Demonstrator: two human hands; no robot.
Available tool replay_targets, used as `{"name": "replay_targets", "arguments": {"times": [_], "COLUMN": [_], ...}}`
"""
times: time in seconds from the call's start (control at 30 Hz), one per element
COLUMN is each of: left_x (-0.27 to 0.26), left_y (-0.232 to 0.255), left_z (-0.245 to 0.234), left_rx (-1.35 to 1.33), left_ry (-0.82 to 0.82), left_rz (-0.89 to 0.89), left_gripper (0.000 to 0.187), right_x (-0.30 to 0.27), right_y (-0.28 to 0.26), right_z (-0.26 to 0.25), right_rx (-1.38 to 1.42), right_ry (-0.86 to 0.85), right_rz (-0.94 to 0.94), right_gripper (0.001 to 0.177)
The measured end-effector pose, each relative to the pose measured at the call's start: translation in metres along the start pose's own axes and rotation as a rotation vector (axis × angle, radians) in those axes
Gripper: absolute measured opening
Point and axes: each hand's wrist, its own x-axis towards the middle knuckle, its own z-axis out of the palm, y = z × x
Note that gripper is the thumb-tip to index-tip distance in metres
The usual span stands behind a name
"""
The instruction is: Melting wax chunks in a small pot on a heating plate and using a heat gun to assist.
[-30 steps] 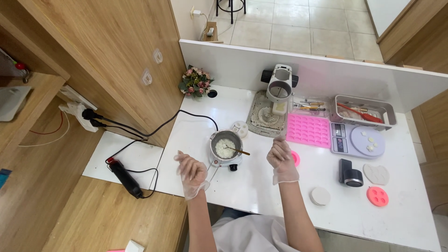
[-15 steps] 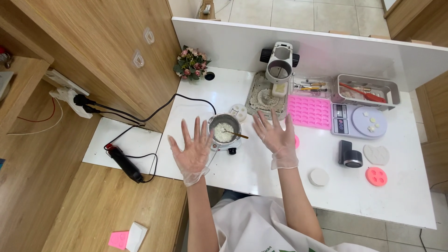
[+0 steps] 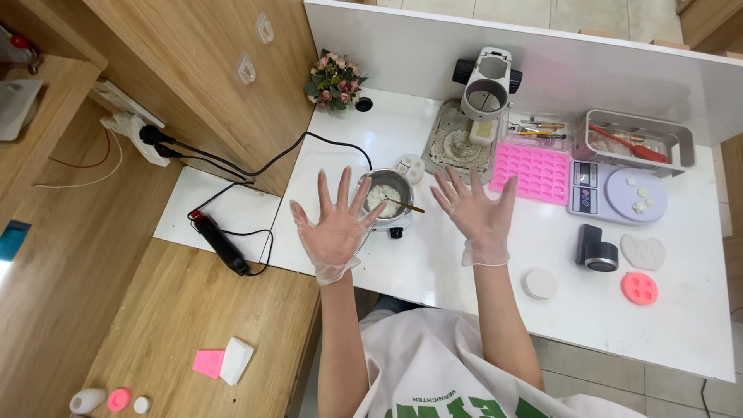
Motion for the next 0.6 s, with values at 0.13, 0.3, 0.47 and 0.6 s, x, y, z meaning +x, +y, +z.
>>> {"name": "replay_targets", "arguments": {"times": [0.13, 0.3, 0.47, 0.6], "left_x": [0.007, 0.011, 0.022, 0.026], "left_y": [0.001, -0.002, 0.002, 0.002], "left_z": [-0.02, -0.025, -0.041, -0.046], "left_rx": [0.086, 0.028, -0.047, -0.191], "left_ry": [-0.024, -0.112, -0.067, -0.037], "left_rz": [0.032, 0.096, 0.129, 0.107], "left_gripper": [0.079, 0.069, 0.066, 0.061], "right_x": [0.032, 0.043, -0.028, -0.047], "right_y": [-0.014, -0.02, 0.033, 0.071], "right_z": [-0.044, -0.061, 0.004, 0.0], "right_rx": [0.105, -0.381, -1.501, -1.992], "right_ry": [-0.04, -0.162, -0.284, -0.874], "right_rz": [-0.005, -0.06, -0.244, -0.598], "right_gripper": [0.078, 0.041, 0.032, 0.043]}}
